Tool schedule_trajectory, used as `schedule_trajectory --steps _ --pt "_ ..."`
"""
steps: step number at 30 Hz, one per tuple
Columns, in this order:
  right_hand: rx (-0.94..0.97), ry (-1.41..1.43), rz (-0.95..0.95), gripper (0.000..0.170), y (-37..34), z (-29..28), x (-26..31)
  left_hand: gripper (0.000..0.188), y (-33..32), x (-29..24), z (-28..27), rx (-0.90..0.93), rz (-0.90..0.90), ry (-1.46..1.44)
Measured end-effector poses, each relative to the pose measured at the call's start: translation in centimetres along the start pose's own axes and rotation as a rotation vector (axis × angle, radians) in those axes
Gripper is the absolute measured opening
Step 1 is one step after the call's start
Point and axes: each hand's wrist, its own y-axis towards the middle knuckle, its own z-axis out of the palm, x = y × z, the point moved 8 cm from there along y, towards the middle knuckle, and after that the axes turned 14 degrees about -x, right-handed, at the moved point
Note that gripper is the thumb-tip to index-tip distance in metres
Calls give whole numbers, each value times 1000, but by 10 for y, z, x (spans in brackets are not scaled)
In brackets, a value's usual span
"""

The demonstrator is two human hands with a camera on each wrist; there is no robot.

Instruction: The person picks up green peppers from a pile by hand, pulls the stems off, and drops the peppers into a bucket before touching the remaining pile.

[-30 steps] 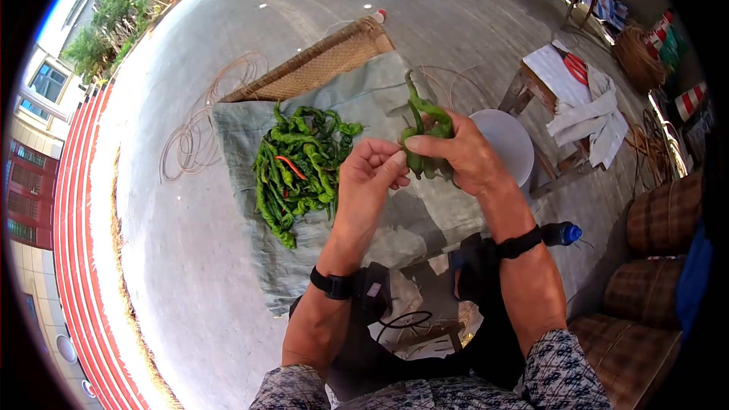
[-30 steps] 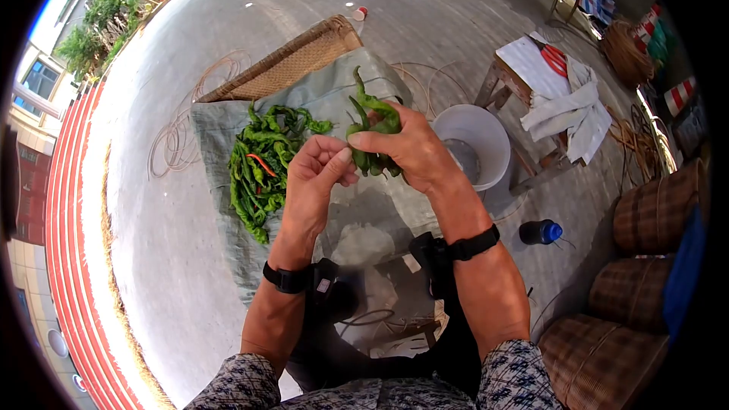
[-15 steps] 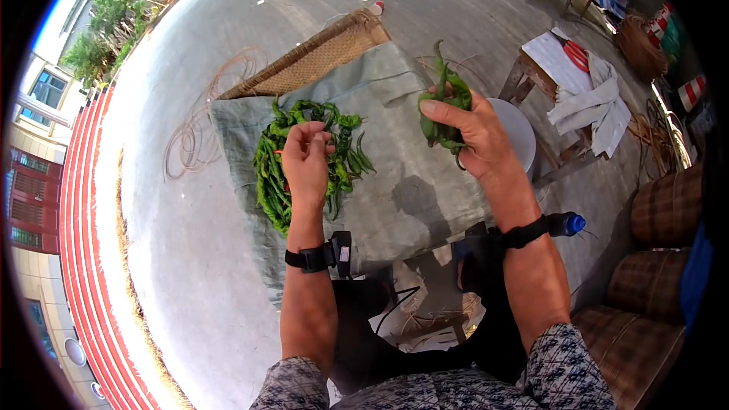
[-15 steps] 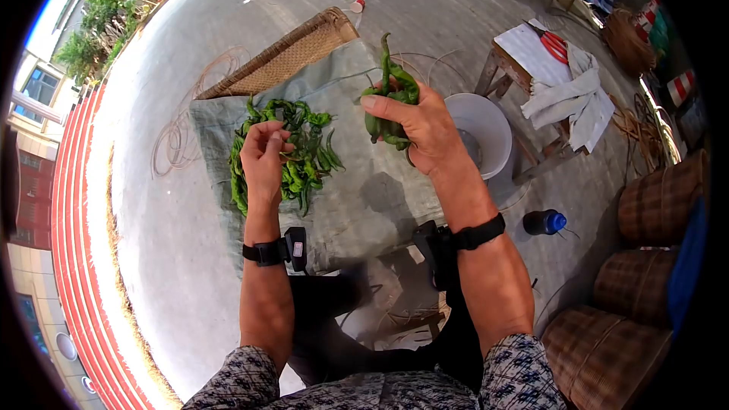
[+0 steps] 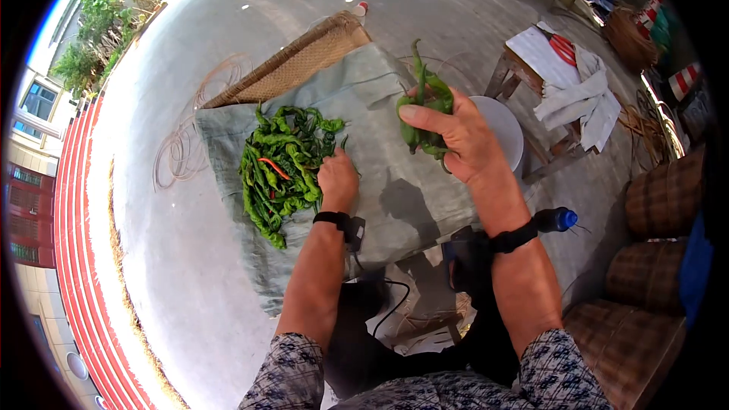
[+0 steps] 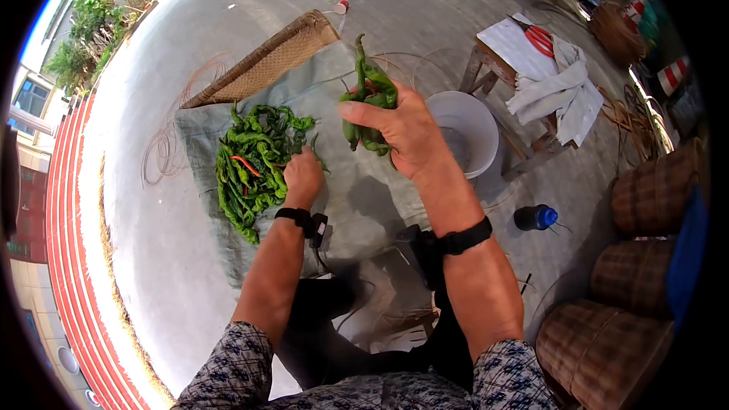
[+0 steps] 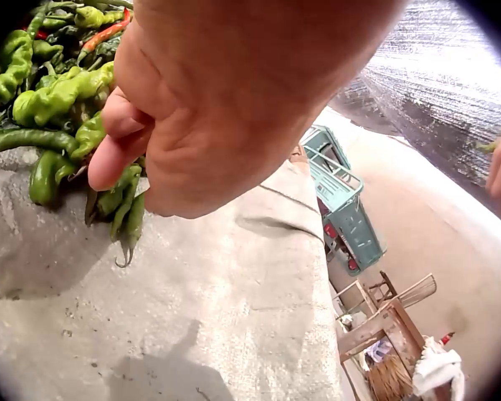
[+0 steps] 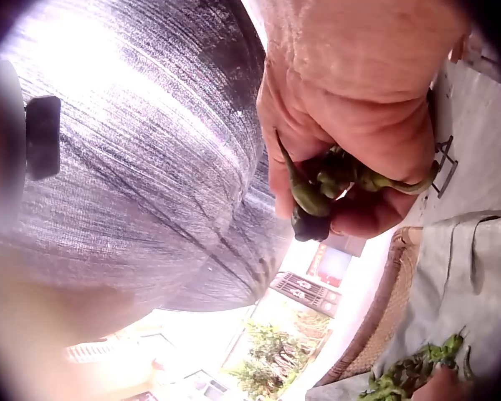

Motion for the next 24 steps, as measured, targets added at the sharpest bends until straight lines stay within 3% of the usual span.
schedule_trajectory --steps 12,18,21,24 --pt "-25 3 44 36 2 -5 -2 69 13 -12 21 -73 10 12" --pt "-46 -21 0 36 2 -5 1 74 8 -13 24 15 7 -19" --pt "-41 -17 25 37 3 -5 0 65 -5 -24 13 2 55 -96" --pt "-42 -7 31 39 2 -6 -1 70 -12 -30 -4 -204 143 -145"
